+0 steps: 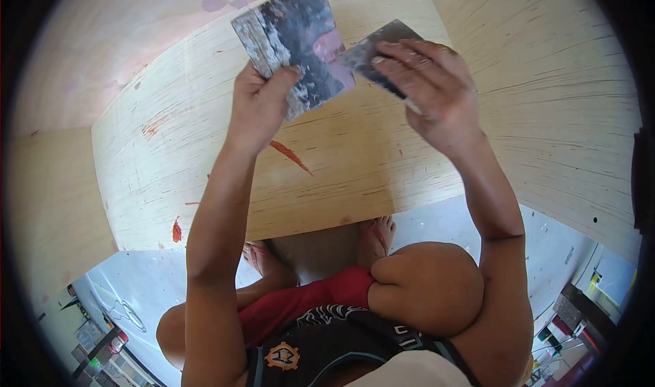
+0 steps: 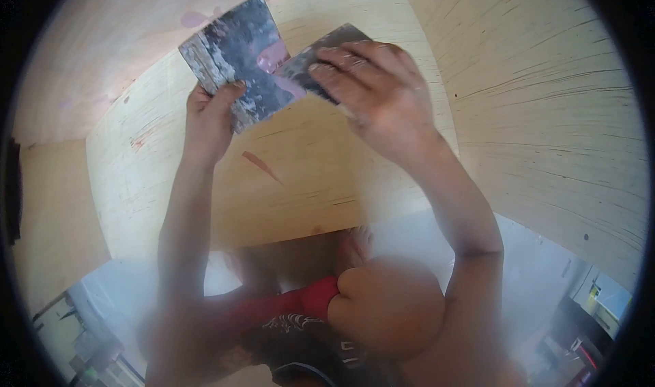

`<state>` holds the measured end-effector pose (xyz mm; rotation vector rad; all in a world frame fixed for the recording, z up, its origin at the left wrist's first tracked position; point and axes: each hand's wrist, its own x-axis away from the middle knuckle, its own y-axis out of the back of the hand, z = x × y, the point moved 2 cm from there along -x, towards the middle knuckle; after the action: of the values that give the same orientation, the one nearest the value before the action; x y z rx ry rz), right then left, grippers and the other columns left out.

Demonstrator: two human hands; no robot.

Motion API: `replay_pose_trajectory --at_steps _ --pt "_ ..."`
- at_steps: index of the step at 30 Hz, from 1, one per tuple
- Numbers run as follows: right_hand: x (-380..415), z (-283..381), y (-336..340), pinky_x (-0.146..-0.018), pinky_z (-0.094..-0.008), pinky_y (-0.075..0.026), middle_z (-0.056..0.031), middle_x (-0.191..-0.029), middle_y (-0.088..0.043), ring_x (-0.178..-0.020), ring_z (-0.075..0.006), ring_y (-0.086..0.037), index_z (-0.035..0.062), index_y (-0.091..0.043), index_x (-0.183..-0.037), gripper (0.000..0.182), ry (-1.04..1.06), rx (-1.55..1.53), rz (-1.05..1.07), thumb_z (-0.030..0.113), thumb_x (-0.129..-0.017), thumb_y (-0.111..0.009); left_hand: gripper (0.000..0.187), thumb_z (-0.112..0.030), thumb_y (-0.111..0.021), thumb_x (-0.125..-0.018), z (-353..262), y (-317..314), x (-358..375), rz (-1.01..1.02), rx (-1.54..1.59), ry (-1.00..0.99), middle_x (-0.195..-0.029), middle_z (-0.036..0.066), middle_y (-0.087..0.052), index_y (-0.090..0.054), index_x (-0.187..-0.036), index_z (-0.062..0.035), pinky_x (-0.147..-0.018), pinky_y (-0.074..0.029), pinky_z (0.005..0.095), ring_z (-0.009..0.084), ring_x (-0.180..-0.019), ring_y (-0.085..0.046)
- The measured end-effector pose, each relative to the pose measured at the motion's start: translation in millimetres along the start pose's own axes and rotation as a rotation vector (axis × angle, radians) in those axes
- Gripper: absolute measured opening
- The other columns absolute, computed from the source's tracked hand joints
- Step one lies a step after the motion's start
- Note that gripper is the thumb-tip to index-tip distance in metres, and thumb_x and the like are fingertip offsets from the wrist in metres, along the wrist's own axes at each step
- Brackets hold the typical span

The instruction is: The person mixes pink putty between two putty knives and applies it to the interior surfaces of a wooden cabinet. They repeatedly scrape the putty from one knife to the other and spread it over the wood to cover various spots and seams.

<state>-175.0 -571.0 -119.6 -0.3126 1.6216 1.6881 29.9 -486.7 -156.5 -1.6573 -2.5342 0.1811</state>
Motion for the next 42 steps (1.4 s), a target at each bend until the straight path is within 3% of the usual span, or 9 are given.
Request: replay_pose_trajectory --at_steps 7,10,12,15,22,25,28,35,42 --pt "6.3 -16.6 -27.6 -0.082 -0.0343 -0.048 -0.0075 -0.095 -0.065 -0.091 -0.0251 -0.059 0.0032 -0.064 -0.098 0.04 -0.04 -0.378 0.295 -0.011 -0.062 -0.053 0.035 -0.009 -0.05 -0.078 -2.8 31.2 1.6 -0.106 0.359 0.028 -0.102 0.008 -0.059 -0.047 -0.112 -0.0051 -0.073 -0.053 0.0391 0.0207 -0.088 -0.061" --pt "0.0 -36.6 -41.6 -0.082 -0.0279 -0.047 -0.0138 -0.102 -0.064 -0.094 -0.0194 -0.06 -0.0032 -0.059 -0.107 0.033 -0.768 -0.92 -0.046 -0.013 -0.077 -0.051 0.033 -0.01 -0.051 -0.079 17.7 33.3 -1.4 -0.03 0.648 0.148 -0.103 0.008 -0.059 -0.048 -0.112 -0.0062 -0.074 -0.053 0.0402 0.0214 -0.091 -0.061" --pt "-4.3 -19.5 -53.3 -0.085 -0.0273 -0.045 -0.0173 -0.105 -0.062 -0.098 -0.0192 -0.058 -0.0064 -0.057 -0.109 0.03 -0.695 -0.951 -0.039 -0.013 -0.081 -0.047 0.03 -0.011 -0.052 -0.081 32.2 19.6 -0.1 -0.041 0.8 0.166 -0.101 0.007 -0.061 -0.05 -0.11 -0.0049 -0.072 -0.054 0.0398 0.0206 -0.092 -0.061" --pt "3.7 -4.9 -73.2 -0.088 -0.0302 -0.044 -0.0141 -0.106 -0.062 -0.104 -0.0256 -0.057 0.0012 -0.061 -0.107 0.037 -0.192 -0.846 -0.147 -0.014 -0.075 -0.05 0.031 -0.012 -0.048 -0.081 32.9 6.2 0.6 -0.052 0.954 0.202 -0.097 0.011 -0.061 -0.048 -0.11 0.0012 -0.071 -0.055 0.0378 0.0217 -0.084 -0.063" --pt "-0.1 -43.9 -50.2 -0.084 -0.0342 -0.047 -0.0086 -0.104 -0.063 -0.096 -0.0291 -0.058 0.008 -0.066 -0.1 0.05 -0.086 -0.498 0.075 -0.017 -0.059 -0.051 0.026 -0.005 -0.048 -0.081 4.4 15.6 -1.0 -0.118 0.56 -0.026 -0.093 0.011 -0.061 -0.049 -0.106 0.001 -0.06 -0.058 0.037 0.0218 -0.078 -0.064" --pt "-24.7 -31.9 -17.6 -0.083 -0.0331 -0.047 -0.0095 -0.1 -0.064 -0.095 -0.0246 -0.057 0.0037 -0.065 -0.097 0.047 0.106 -0.19 0.072 -0.016 -0.057 -0.051 0.013 -0.008 -0.054 -0.08 8.6 6.8 -5.6 -0.252 0.096 -0.103 -0.076 0.002 -0.057 -0.056 -0.09 -0.0003 -0.052 -0.042 0.0228 0.0066 -0.062 -0.051" --pt "-22.4 -14.3 -23.4 -0.083 -0.0342 -0.048 -0.0071 -0.098 -0.065 -0.095 -0.0229 -0.058 0.0059 -0.065 -0.097 0.048 0.185 -0.107 0.196 -0.016 -0.057 -0.051 0.02 -0.001 -0.053 -0.079 7.5 -4.5 -4.7 -0.238 0.101 -0.143 -0.093 0.008 -0.06 -0.055 -0.098 0.0019 -0.068 -0.051 0.03 0.014 -0.078 -0.059" --pt "-47.4 -122.5 -66.6 -0.068 -0.0343 -0.049 -0.0136 -0.086 -0.065 -0.073 -0.0263 -0.061 0.0191 -0.064 -0.107 0.05 -0.504 -0.028 0.497 -0.005 -0.068 -0.043 0.028 -0.012 -0.052 -0.081 45.6 71.5 -11.4 -0.142 0.609 0.061 -0.094 0.008 -0.063 -0.051 -0.108 -0.0025 -0.065 -0.054 0.033 0.0194 -0.082 -0.063" --pt "-88.2 -207.7 -168.6 -0.071 -0.0356 -0.047 -0.0194 -0.091 -0.062 -0.074 -0.0289 -0.059 0.015 -0.061 -0.109 0.041 -0.507 0.116 0.739 0.001 -0.075 -0.042 0.028 -0.014 -0.054 -0.081 125.1 191.0 3.3 -0.259 0.706 0.271 -0.095 0.007 -0.064 -0.052 -0.108 -0.0053 -0.063 -0.055 0.0302 0.0175 -0.079 -0.064"
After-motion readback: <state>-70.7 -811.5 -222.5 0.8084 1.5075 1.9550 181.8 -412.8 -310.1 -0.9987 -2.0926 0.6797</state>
